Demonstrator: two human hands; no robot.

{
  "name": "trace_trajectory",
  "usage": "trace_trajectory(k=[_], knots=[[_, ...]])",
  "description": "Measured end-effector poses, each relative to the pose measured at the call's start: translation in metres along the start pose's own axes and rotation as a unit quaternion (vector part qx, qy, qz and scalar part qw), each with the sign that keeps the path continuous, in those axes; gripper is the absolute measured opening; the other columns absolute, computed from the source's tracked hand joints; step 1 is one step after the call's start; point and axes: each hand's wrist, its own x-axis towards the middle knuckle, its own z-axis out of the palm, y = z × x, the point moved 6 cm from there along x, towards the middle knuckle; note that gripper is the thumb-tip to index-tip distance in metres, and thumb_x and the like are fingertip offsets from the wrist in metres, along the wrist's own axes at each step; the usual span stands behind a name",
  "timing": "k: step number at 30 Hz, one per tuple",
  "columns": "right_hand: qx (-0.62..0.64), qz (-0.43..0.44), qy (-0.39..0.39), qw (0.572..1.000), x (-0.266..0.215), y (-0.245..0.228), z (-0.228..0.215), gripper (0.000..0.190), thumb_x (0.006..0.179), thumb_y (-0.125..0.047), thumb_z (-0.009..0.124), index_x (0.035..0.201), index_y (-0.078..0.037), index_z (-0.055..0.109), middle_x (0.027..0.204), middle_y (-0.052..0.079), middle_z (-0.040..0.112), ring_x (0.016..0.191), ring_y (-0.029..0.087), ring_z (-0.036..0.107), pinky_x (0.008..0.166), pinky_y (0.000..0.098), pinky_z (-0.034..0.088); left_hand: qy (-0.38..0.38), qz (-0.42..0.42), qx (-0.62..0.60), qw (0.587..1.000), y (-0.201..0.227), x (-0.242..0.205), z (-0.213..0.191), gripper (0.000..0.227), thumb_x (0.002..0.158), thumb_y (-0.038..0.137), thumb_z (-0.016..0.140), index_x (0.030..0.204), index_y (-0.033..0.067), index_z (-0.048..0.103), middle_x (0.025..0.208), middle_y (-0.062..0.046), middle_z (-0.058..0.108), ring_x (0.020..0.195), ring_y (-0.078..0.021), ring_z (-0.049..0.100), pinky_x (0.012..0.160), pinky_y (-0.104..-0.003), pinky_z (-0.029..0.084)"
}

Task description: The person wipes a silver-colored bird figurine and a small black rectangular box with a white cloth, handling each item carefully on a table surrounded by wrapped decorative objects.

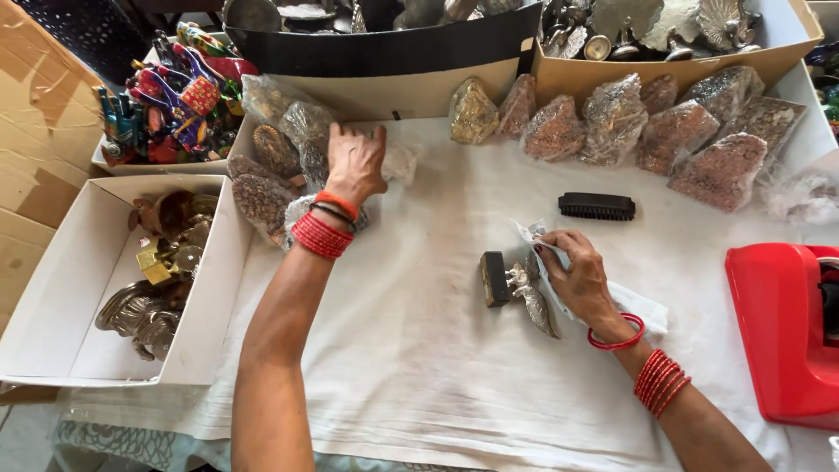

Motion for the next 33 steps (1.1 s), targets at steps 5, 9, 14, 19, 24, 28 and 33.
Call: trace_trajectory(k=[5, 9, 14, 19, 24, 28, 33], knots=[[0.006, -0.003, -0.009, 1.0, 0.0, -0.001, -0.001, 0.018, 0.094, -0.008, 0.07, 0.109, 0.002, 0.073, 0.11, 0.016, 0.072, 0.099, 0.03, 0.07, 0.085, 0.0394, 0.058, -0.022, -0.003, -0.067, 0.997, 0.022, 0.022, -0.026, 0.103, 0.066, 0.044, 0.09, 0.146, 0.0061, 0.037, 0.104, -0.012, 0.072, 0.095, -0.0266, 0.07, 0.078, -0.042, 0.055], [0.006, 0.004, -0.014, 1.0, 0.0, 0.005, 0.001, 0.02, 0.094, -0.008, 0.069, 0.111, 0.001, 0.073, 0.112, 0.016, 0.071, 0.101, 0.03, 0.069, 0.085, 0.0388, 0.058, -0.034, 0.008, -0.079, 0.996, 0.038, 0.054, -0.026, 0.077, 0.066, 0.045, 0.091, 0.126, 0.0079, 0.06, 0.105, -0.008, 0.072, 0.096, -0.0231, 0.071, 0.076, -0.038, 0.059], [0.017, 0.029, -0.017, 0.999, 0.002, 0.0, -0.002, 0.019, 0.092, -0.008, 0.07, 0.11, 0.0, 0.073, 0.111, 0.014, 0.072, 0.097, 0.029, 0.07, 0.083, 0.0393, 0.057, 0.018, 0.055, -0.114, 0.992, 0.043, 0.071, -0.036, 0.063, 0.068, 0.059, 0.088, 0.104, 0.0096, 0.072, 0.096, -0.008, 0.074, 0.089, -0.0225, 0.072, 0.076, -0.037, 0.061], [0.017, 0.002, -0.016, 1.0, 0.001, 0.002, -0.002, 0.019, 0.093, -0.007, 0.069, 0.11, 0.0, 0.073, 0.11, 0.014, 0.072, 0.098, 0.029, 0.07, 0.084, 0.0389, 0.057, 0.096, 0.083, -0.12, 0.985, 0.046, 0.084, -0.03, 0.066, 0.068, 0.069, 0.084, 0.097, 0.0099, 0.075, 0.089, -0.01, 0.074, 0.083, -0.0229, 0.072, 0.073, -0.037, 0.061], [0.021, 0.025, -0.026, 0.999, 0.002, -0.002, -0.003, 0.019, 0.094, -0.009, 0.069, 0.11, 0.0, 0.072, 0.11, 0.014, 0.071, 0.097, 0.029, 0.069, 0.081, 0.0387, 0.057, 0.172, 0.056, -0.112, 0.977, 0.045, 0.121, -0.004, 0.058, 0.073, 0.064, 0.081, 0.087, 0.0083, 0.074, 0.078, -0.008, 0.072, 0.073, -0.0183, 0.071, 0.063, -0.032, 0.061], [0.02, 0.026, -0.023, 0.999, 0.004, -0.003, -0.003, 0.019, 0.093, -0.009, 0.069, 0.109, 0.0, 0.072, 0.11, 0.014, 0.071, 0.096, 0.028, 0.07, 0.08, 0.039, 0.057, 0.227, 0.005, -0.041, 0.973, 0.037, 0.143, 0.011, 0.042, 0.09, 0.05, 0.073, 0.078, 0.0097, 0.072, 0.067, -0.004, 0.067, 0.06, -0.0112, 0.066, 0.051, -0.028, 0.057], [0.025, 0.024, -0.017, 0.999, 0.005, -0.003, -0.004, 0.019, 0.093, -0.009, 0.069, 0.109, 0.001, 0.072, 0.11, 0.014, 0.07, 0.095, 0.028, 0.07, 0.079, 0.0387, 0.057, 0.278, 0.021, 0.013, 0.96, 0.054, 0.173, 0.064, 0.03, 0.103, 0.031, 0.069, 0.079, 0.012, 0.07, 0.062, -0.003, 0.064, 0.052, -0.0086, 0.06, 0.046, -0.026, 0.052]])
